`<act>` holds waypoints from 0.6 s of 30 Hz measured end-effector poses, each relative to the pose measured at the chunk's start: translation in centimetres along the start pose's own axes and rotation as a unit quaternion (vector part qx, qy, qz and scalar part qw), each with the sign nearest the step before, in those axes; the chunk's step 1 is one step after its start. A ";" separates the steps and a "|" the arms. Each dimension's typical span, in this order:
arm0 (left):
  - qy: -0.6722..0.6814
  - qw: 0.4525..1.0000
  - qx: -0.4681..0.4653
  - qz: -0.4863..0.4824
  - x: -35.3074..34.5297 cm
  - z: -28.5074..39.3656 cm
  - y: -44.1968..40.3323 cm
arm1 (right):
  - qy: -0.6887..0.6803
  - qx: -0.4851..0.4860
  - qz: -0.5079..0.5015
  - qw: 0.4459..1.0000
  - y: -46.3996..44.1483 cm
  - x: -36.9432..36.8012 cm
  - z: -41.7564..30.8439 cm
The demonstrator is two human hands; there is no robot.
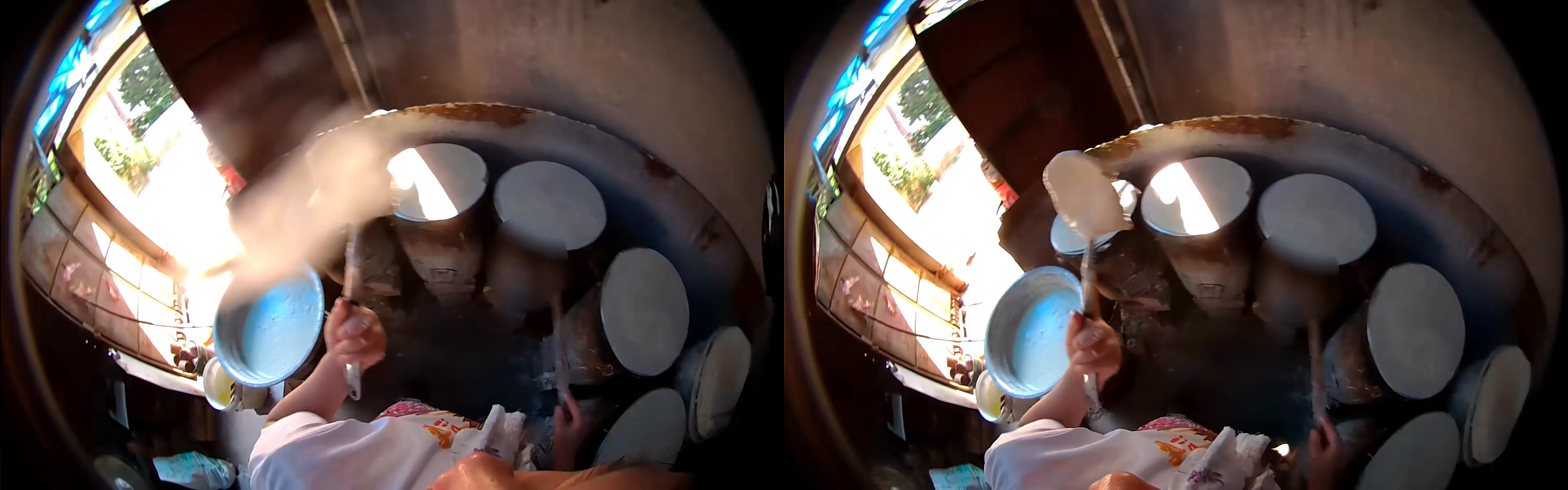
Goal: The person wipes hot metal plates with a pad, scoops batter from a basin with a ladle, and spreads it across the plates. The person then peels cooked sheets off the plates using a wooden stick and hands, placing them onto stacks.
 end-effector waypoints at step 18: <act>-0.480 0.359 0.003 0.801 13.5 25.7 23.5 | -0.196 0.188 -0.237 0.933 -19.8 -37.6 -22.8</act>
Point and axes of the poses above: each hand's wrist, its own y-axis away from the middle knuckle, its own x-axis out of the back of the hand, z = x × y, the point moved 2 cm from there along -y, towards the middle knuckle, and after that the axes turned 11 degrees about x, right-handed, at the moved point
